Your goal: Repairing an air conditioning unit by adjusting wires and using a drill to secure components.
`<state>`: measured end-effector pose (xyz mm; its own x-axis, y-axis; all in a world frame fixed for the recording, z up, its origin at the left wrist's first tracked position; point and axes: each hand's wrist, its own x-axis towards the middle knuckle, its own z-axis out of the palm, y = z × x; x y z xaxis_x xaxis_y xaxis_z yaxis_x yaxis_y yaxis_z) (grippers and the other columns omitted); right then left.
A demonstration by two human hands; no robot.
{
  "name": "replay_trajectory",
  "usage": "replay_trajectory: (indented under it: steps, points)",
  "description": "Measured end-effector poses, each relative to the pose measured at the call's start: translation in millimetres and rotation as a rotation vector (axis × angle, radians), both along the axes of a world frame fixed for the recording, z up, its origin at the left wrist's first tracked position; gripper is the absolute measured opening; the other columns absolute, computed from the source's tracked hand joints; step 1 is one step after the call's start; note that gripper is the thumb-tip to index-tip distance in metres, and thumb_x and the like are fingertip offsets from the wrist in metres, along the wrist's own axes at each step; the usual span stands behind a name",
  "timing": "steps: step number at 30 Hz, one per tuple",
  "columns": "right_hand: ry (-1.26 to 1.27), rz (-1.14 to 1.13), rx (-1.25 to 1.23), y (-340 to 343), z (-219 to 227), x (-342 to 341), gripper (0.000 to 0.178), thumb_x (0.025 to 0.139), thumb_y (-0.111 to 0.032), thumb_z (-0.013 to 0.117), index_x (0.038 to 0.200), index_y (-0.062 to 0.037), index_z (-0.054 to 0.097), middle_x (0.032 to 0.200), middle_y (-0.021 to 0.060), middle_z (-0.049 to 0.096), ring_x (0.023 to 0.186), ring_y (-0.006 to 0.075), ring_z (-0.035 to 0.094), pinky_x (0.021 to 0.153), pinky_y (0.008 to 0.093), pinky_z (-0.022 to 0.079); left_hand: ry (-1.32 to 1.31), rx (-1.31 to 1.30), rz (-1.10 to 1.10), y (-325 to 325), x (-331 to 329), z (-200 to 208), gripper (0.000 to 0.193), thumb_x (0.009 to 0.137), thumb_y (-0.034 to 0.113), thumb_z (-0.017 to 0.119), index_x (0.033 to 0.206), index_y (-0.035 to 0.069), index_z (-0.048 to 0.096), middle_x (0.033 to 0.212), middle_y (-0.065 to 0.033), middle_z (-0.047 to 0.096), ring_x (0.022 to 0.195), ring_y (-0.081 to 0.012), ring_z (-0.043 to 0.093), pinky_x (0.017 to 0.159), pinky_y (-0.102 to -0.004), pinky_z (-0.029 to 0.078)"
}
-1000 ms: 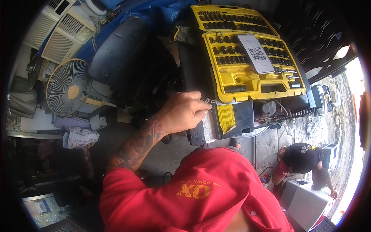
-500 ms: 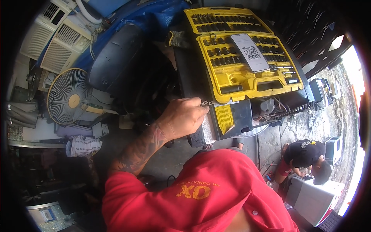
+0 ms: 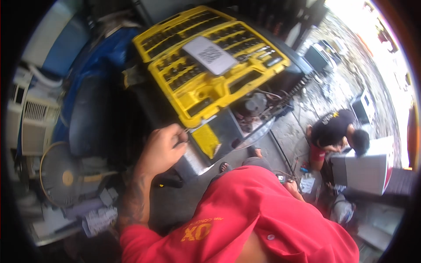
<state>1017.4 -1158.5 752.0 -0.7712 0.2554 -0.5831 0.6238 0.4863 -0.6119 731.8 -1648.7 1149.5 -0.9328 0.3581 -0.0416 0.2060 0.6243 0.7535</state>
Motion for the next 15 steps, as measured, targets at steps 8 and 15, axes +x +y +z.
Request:
replay_trajectory:
  steps: [8, 15]
  points:
    - [-0.191, -0.503, -0.162, -18, 56, 1, 0.008, 0.069, -0.002, 0.055, 0.062, -0.0001, 0.059, 0.057, 0.013, 0.059, 0.047, 0.0258, 0.057, 0.042, 0.0418, 0.041, -0.178, 0.027, 0.023, 3, 1, 13, 0.006, 0.08, 0.0, 0.066, 0.082, 0.0, 0.06, 0.063, 0.0069, 0.041, 0.059, -0.0019, 0.034, 0.054, -0.0216, 0.029]
    - [-0.144, -0.567, -0.118, 13, 62, 14, 0.008, 0.069, -0.003, 0.057, 0.062, 0.0007, 0.061, 0.056, 0.0136, 0.059, 0.047, 0.0272, 0.058, 0.042, 0.0404, 0.042, -0.4, 1.295, -0.013, -12, 37, 22, 0.023, 0.083, -0.001, 0.068, 0.088, 0.005, 0.047, 0.085, -0.0063, 0.042, 0.07, -0.0134, 0.041, 0.059, -0.0254, 0.034]
